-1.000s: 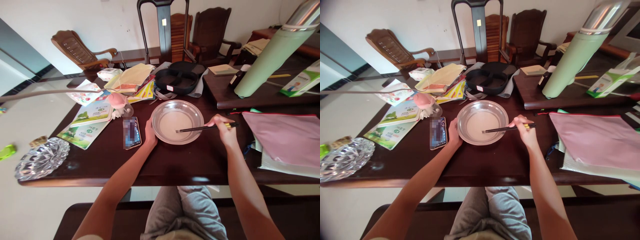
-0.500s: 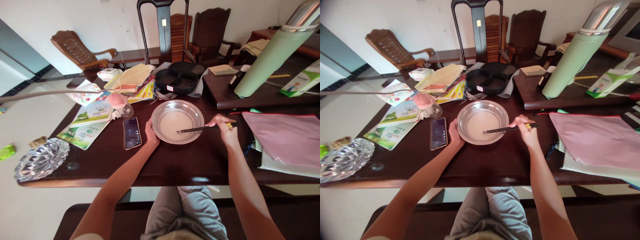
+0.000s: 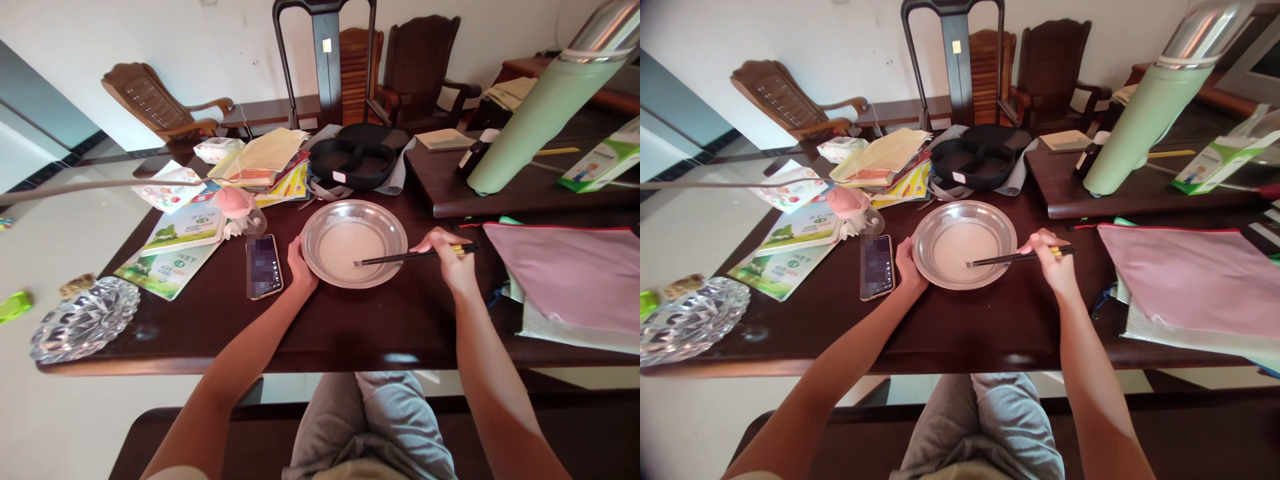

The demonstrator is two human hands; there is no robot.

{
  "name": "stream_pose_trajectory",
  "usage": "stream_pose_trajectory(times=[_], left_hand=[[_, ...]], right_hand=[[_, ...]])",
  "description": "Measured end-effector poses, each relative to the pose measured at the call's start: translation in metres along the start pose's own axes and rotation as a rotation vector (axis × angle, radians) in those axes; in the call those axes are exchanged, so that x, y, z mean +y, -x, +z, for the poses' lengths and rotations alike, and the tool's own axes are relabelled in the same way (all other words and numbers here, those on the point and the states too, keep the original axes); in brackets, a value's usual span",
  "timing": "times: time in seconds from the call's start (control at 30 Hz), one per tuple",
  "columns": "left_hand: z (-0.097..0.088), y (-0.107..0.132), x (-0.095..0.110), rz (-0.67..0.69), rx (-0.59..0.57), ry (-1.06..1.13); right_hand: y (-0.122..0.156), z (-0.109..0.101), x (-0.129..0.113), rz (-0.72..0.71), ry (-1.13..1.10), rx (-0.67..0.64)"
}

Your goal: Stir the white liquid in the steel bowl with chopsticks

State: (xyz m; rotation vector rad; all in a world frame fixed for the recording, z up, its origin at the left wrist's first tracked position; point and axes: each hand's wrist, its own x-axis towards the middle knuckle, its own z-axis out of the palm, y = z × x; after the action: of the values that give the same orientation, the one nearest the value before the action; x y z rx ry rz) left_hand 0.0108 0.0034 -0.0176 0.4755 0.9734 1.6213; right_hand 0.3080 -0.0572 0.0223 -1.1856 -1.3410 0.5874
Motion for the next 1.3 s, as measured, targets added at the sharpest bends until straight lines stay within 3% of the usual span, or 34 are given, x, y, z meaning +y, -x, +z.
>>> stream_pose_trajectory(times=[0.1, 0.2, 0.4, 0.47, 0.63, 0.7, 0.83, 0.97, 1.07, 1.2, 1.3], left_hand=[[0.0, -0.002, 0.0, -0.01, -0.014, 0.032], [0.001, -0.003, -0.001, -0.01, -0.009, 0.037], [-0.002, -0.007, 0.0, 0.001, -0.007, -0.005], [-0.003, -0.009, -0.001, 0.002, -0.012, -0.004], [-0.006, -0.013, -0.005, 0.004, -0.028, 0.024], [-0.007, -0.015, -0.005, 0.015, -0.022, 0.022], [-0.006, -0.015, -0.004, 0.023, -0.002, 0.002], [-0.006, -0.014, -0.003, 0.018, -0.012, -0.005], [-0.006, -0.014, -0.003, 0.01, -0.017, -0.016], [-0.006, -0.015, -0.005, 0.006, -0.029, 0.002], [-0.008, -0.018, -0.006, 0.0, -0.041, 0.027]], right_hand=[[0.001, 0.01, -0.003, -0.034, 0.062, -0.17], [0.0, 0.017, -0.003, -0.104, 0.153, -0.208], [-0.003, 0.0, 0.004, -0.051, 0.081, 0.09], [-0.001, -0.003, 0.004, -0.024, 0.006, 0.107], [0.002, 0.011, -0.001, -0.058, 0.075, -0.16], [0.001, 0.017, -0.001, -0.106, 0.135, -0.207], [-0.002, 0.012, 0.001, -0.129, 0.188, -0.08], [-0.001, -0.001, 0.004, -0.055, 0.069, 0.092], [0.001, 0.002, 0.002, -0.04, 0.047, -0.007], [0.001, 0.017, -0.002, -0.125, 0.176, -0.195], [-0.003, 0.016, 0.0, -0.175, 0.218, -0.157]])
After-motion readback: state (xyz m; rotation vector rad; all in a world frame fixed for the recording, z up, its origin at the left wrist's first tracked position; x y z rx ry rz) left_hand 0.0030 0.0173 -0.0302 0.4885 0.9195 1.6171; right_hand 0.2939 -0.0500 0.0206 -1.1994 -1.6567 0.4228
